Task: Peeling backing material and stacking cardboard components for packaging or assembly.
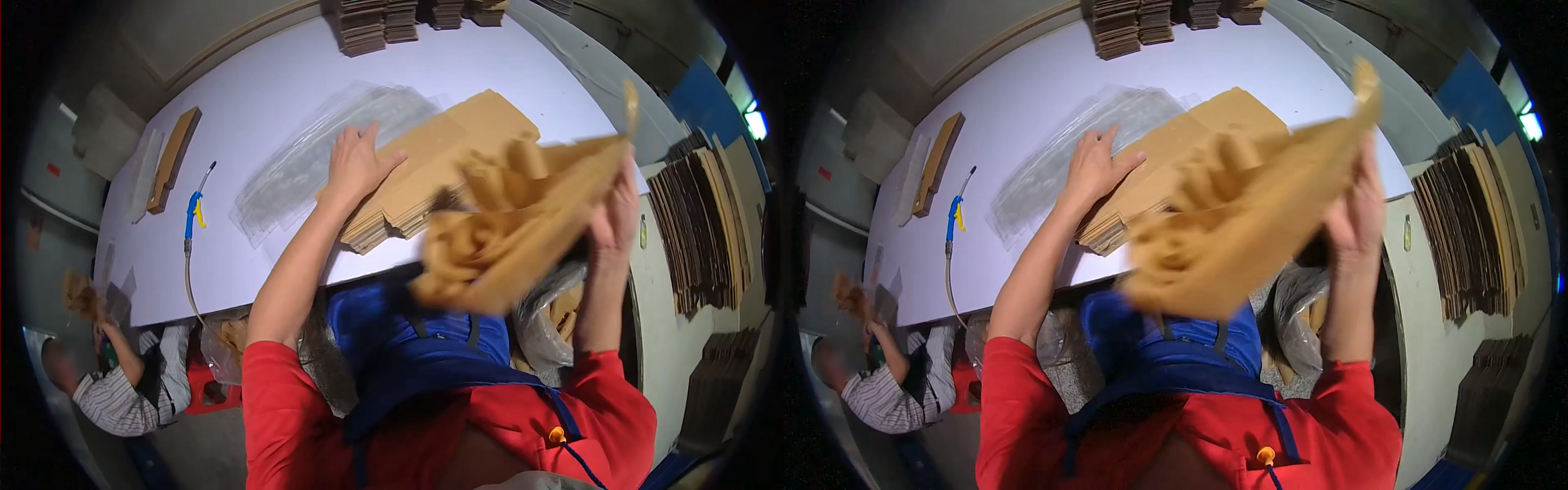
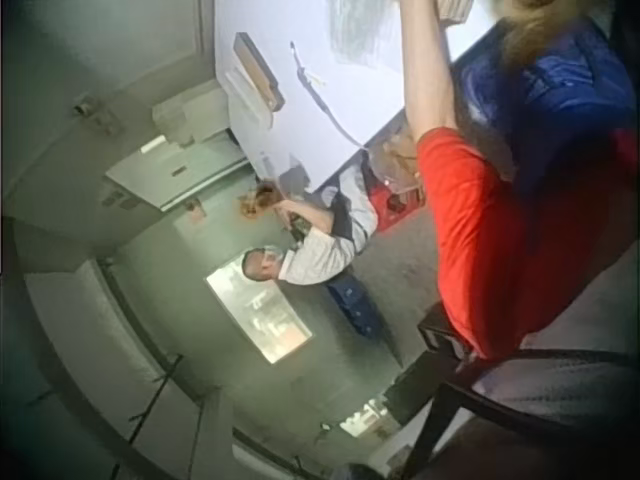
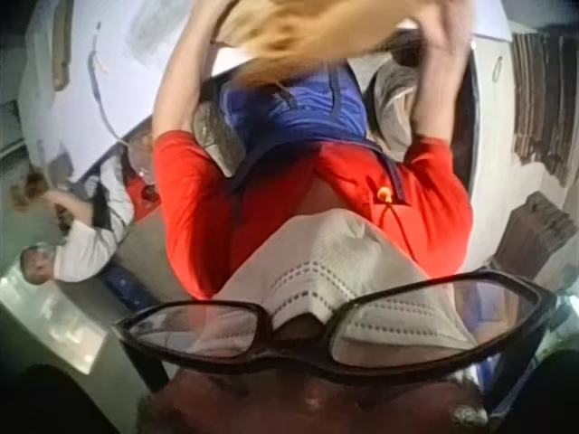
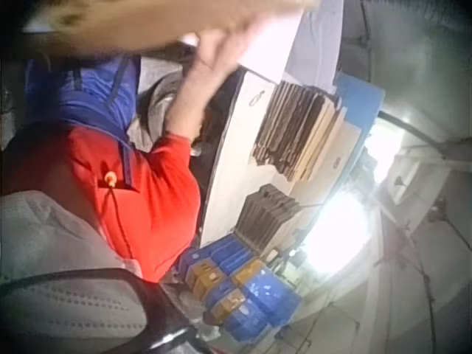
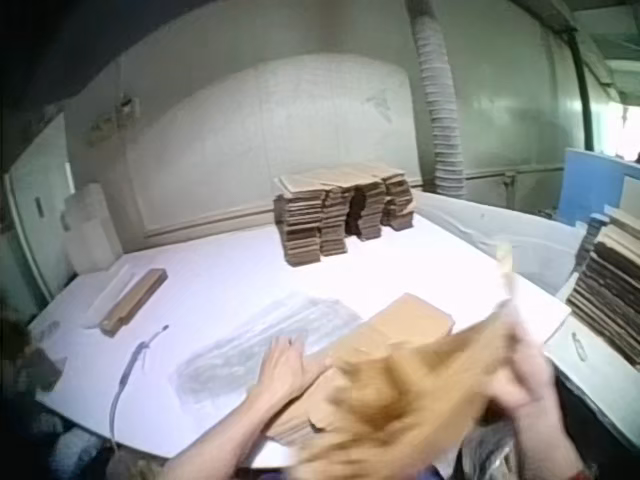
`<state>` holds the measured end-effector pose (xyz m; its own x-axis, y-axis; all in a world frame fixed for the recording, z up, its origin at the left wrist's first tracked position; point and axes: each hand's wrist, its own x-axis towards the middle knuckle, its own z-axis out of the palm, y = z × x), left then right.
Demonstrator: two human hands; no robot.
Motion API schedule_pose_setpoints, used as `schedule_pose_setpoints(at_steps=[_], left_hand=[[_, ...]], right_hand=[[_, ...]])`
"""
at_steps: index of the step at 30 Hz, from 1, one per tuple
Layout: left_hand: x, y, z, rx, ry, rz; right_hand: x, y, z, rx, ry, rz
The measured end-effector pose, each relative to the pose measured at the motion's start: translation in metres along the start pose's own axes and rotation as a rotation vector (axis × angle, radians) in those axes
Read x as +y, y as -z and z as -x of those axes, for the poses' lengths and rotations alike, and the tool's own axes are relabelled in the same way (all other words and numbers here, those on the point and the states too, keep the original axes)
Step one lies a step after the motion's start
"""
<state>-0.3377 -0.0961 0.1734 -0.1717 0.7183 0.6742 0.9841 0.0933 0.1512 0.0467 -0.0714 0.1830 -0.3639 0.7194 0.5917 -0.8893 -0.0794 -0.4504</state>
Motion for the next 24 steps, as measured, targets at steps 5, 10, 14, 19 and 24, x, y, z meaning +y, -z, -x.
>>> schedule_pose_setpoints(at_steps=[5, 10, 14, 19, 24], left_hand=[[-0.013, 0.006, -0.005, 0.009, -0.016, 0.139], [-0.047, 0.016, -0.053, 0.035, -0.019, 0.215], [-0.092, 0.018, -0.085, 0.134, -0.088, 0.065], [-0.104, 0.03, -0.054, 0.14, -0.114, 0.244], [-0.097, 0.055, 0.063, -0.005, -0.101, 0.362]], right_hand=[[-0.053, 0.047, 0.027, 0.088, 0.009, 0.176], [-0.087, 0.057, 0.036, 0.3, 0.169, 0.293], [-0.119, 0.092, 0.022, 0.177, 0.082, 0.345], [-0.111, 0.091, 0.003, 0.473, 0.237, 0.645], [-0.113, 0.076, -0.029, 0.622, 0.46, 0.992]])
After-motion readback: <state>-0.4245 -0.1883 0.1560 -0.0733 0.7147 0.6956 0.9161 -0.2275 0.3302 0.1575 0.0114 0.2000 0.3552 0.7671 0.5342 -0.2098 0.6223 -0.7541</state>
